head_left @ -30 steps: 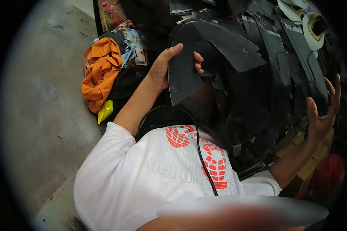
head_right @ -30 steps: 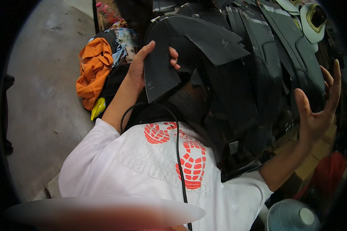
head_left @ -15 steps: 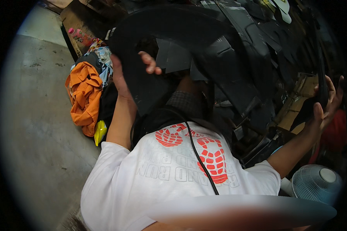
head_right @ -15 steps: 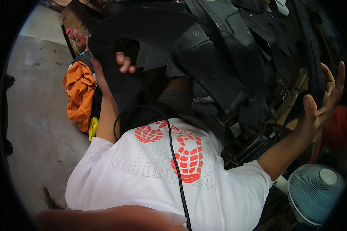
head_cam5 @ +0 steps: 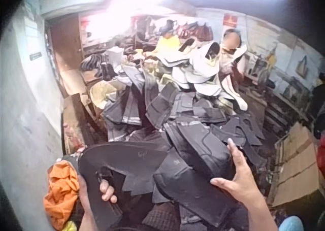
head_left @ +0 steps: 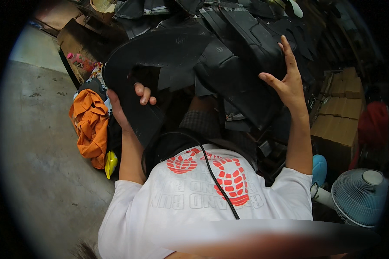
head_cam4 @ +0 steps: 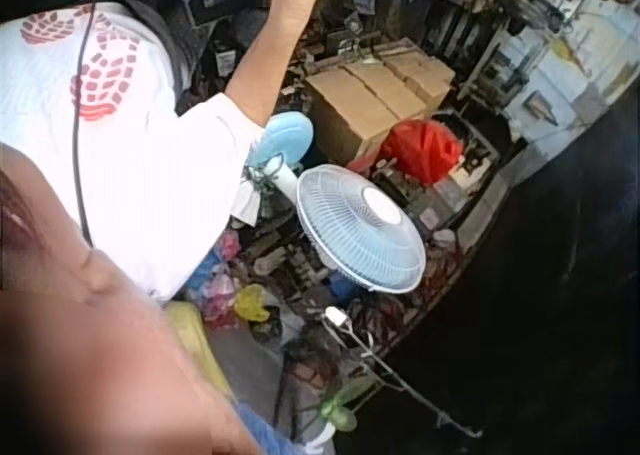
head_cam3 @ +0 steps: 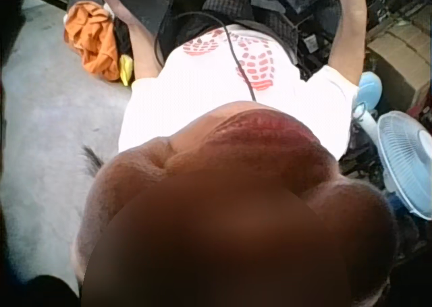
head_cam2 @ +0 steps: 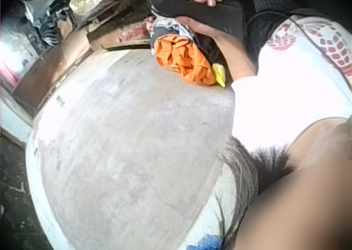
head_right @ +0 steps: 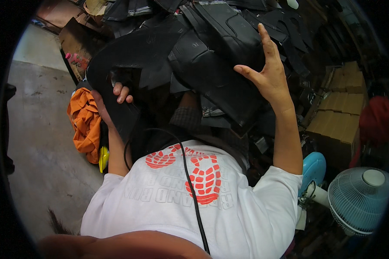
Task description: The person sits on the floor and repeatedly picks up, inspects, and places down black rubber or foam pieces from a large pile. They handle the pieces one at a time, turning them over and moving them within the pile.
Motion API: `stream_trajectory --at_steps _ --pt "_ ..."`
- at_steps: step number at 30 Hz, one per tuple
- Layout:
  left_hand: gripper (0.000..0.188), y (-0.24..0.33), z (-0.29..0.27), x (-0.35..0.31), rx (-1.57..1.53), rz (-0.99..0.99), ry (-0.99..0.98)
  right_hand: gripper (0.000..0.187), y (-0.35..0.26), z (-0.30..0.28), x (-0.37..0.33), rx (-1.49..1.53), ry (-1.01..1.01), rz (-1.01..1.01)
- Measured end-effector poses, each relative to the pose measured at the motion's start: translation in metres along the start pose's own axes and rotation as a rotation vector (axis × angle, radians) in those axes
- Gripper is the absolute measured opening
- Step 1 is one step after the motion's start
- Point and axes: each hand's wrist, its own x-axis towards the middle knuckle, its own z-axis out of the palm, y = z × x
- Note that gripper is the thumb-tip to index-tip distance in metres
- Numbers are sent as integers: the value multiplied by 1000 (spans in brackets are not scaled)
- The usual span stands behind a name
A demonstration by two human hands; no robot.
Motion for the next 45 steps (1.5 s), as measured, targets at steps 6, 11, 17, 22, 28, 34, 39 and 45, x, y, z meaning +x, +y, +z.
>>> stream_trajectory --at_steps 6,11,17,22,28,34,39,45 --pt "60 7 0 -5 1 15 20 111 -10 -16 -9 43 31 56" --pt "61 3 -1 1 -35 -12 -28 118 -16 -11 -21 -61 25 81" --pt "59 -2 -2 8 -44 -20 -86 112 -11 -8 -21 -80 79 17" --pt "59 7 -5 1 -59 17 -62 105 -20 -30 -20 -105 262 2" --pt "61 15 -10 -2 -140 44 -57 101 -32 -55 -26 -53 413 27" --pt "64 13 -12 1 -164 32 -104 99 -31 -78 -31 -55 533 34" --pt "63 10 -10 1 -146 -20 -98 95 -29 -91 -33 165 526 12" --pt "68 5 -8 3 -91 -71 -130 84 -14 -94 -31 113 492 60"
